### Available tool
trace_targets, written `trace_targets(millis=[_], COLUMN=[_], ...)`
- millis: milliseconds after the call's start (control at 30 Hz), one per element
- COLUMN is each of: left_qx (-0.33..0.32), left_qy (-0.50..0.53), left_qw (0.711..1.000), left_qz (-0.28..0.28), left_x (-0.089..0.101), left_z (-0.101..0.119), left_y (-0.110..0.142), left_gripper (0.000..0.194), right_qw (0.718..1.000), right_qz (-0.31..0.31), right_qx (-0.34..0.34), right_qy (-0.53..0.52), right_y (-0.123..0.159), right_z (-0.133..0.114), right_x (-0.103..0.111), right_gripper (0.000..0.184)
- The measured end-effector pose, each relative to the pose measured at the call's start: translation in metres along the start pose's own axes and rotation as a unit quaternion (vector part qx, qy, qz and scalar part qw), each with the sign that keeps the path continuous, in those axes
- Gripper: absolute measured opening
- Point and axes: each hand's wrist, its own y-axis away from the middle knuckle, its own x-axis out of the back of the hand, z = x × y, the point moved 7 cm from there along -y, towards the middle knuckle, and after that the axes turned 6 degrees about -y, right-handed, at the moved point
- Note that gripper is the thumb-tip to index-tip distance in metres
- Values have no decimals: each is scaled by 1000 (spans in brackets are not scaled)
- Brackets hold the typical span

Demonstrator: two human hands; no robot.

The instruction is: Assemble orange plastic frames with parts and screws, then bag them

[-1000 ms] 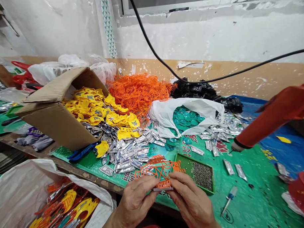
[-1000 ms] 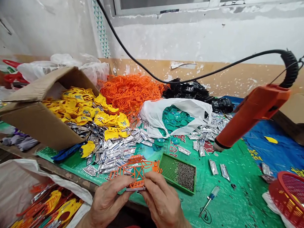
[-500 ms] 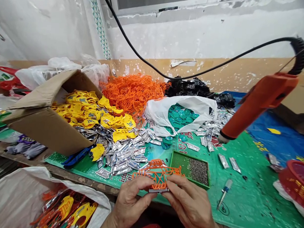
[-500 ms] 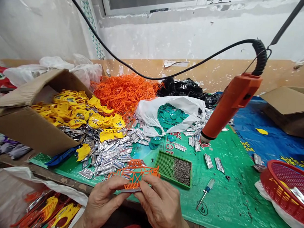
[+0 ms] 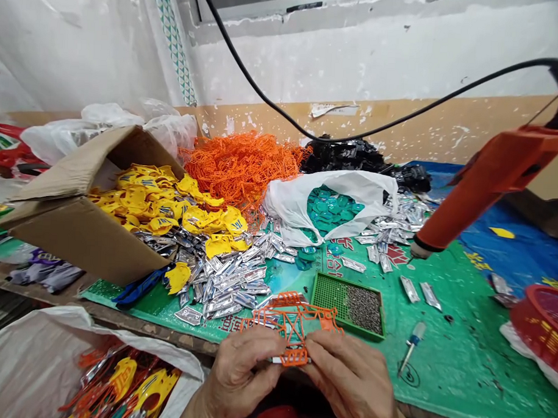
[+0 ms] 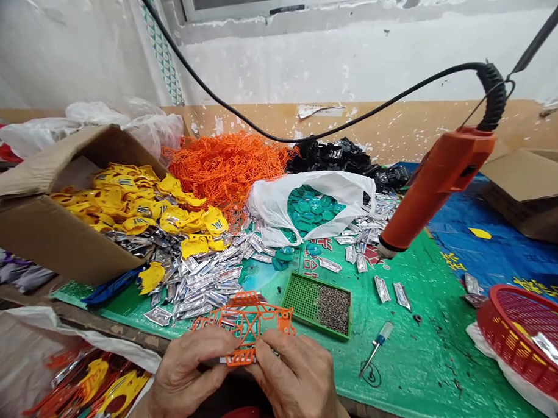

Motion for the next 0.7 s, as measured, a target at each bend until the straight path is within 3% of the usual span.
trace_targets(millis=[333, 700], left_qx=[-5, -20], left_qy=[-8, -34], left_qw=[999, 998], left_qz=[-42, -46], left_x=[-7, -12], left_z=[1, 6], left_y=[5, 2], left_gripper=[30, 25], right_qw=[1000, 999], right_qz=[15, -5], right_qx=[5, -9], right_qy=[-2, -34], right_y=[4, 5], right_z=[2, 4], right_x=[4, 6], right_gripper=[11, 13])
